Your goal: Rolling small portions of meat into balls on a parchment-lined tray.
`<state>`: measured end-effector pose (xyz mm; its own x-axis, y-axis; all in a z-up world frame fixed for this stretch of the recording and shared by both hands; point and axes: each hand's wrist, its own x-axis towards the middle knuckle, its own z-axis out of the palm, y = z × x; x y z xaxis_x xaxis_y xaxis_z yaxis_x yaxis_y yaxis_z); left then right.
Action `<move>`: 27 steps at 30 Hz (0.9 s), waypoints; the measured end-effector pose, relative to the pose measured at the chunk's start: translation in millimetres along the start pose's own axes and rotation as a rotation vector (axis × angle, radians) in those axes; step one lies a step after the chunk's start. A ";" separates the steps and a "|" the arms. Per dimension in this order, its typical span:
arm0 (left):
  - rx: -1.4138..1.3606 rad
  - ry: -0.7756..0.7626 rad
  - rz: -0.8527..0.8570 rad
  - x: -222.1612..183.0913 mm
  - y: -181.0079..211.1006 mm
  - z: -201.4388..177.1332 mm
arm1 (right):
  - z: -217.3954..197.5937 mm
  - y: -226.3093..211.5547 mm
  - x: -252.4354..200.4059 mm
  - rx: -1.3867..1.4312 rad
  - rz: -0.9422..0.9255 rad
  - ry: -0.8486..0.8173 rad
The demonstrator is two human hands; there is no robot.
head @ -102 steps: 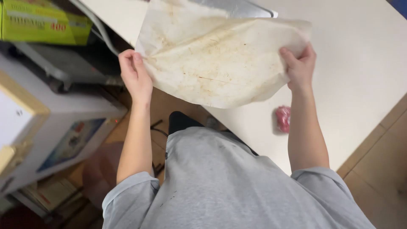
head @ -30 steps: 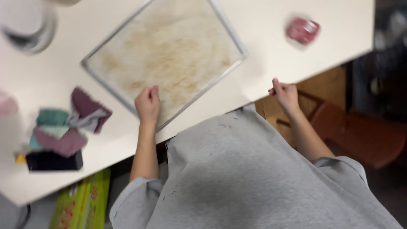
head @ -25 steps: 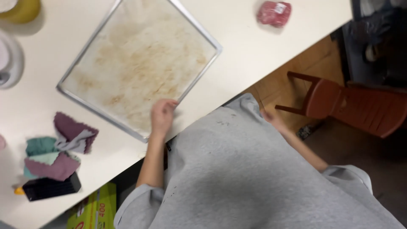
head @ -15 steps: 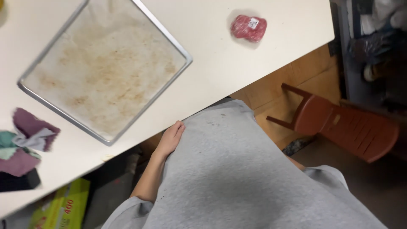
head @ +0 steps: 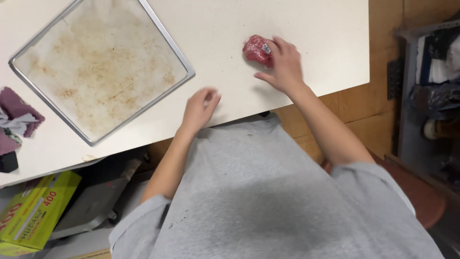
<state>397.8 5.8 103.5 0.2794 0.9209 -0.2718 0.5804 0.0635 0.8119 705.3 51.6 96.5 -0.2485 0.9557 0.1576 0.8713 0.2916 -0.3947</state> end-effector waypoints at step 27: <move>-0.523 0.262 0.012 -32.3 -48.9 -144.5 | 55.3 -248.0 32.9 1.961 0.757 -0.673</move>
<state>249.9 28.5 147.3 0.0467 0.9828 -0.1784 0.1055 0.1727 0.9793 457.6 12.9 149.5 -0.6103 0.6179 -0.4956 -0.4446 -0.7851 -0.4313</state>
